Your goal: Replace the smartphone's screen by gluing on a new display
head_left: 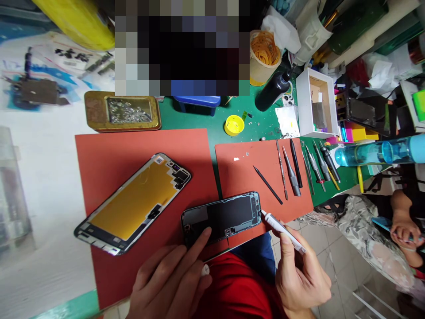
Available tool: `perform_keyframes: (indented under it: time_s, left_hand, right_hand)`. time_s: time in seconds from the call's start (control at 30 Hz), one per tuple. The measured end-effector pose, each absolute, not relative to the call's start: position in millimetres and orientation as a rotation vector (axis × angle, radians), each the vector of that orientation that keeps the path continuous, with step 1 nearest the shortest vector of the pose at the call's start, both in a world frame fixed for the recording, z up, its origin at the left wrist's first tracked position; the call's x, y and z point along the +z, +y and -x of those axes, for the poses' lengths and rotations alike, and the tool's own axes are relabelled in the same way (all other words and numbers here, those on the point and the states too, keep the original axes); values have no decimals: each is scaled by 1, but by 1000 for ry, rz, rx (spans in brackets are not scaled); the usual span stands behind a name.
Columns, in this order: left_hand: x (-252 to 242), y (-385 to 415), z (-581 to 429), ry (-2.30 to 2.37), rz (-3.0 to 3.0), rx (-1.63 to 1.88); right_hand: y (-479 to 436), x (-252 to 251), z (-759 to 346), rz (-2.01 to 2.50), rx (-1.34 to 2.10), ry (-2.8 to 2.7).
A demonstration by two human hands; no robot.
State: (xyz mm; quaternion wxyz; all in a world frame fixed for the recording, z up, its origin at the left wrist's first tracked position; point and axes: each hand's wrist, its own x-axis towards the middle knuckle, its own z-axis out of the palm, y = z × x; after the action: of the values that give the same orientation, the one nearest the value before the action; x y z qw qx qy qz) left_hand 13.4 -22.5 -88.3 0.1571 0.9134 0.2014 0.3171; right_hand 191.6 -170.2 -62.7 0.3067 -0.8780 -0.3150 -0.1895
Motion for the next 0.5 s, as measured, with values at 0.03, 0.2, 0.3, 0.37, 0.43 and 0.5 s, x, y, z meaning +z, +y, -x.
perform_keyframes:
  time_s: [0.03,0.2,0.3,0.37,0.43,0.5]
  left_hand:
    - [-89,-23,-14,581,-2611,917]
    - [-90,-24,-14,576,-2609,908]
    - [-89,-23,-14,575,-2617,892]
    - [-87,-23,-13,568,-2626,887]
    - [-87,-22,-14,561,-2628,892]
    - [-87,-23,-14,559,-2617,908]
  right_hand:
    - [-171,-63,-191,2324,-506,-831]
    - [-172,-66,-191,2305,-528,-808]
    - [-172,-67,-191,2308,-533,-795]
    - [-172,-66,-191,2311,-545,-804]
    - [-173,-65,-190,2321,-545,-812]
    - [-173,-64,-190,2327,-548,-807]
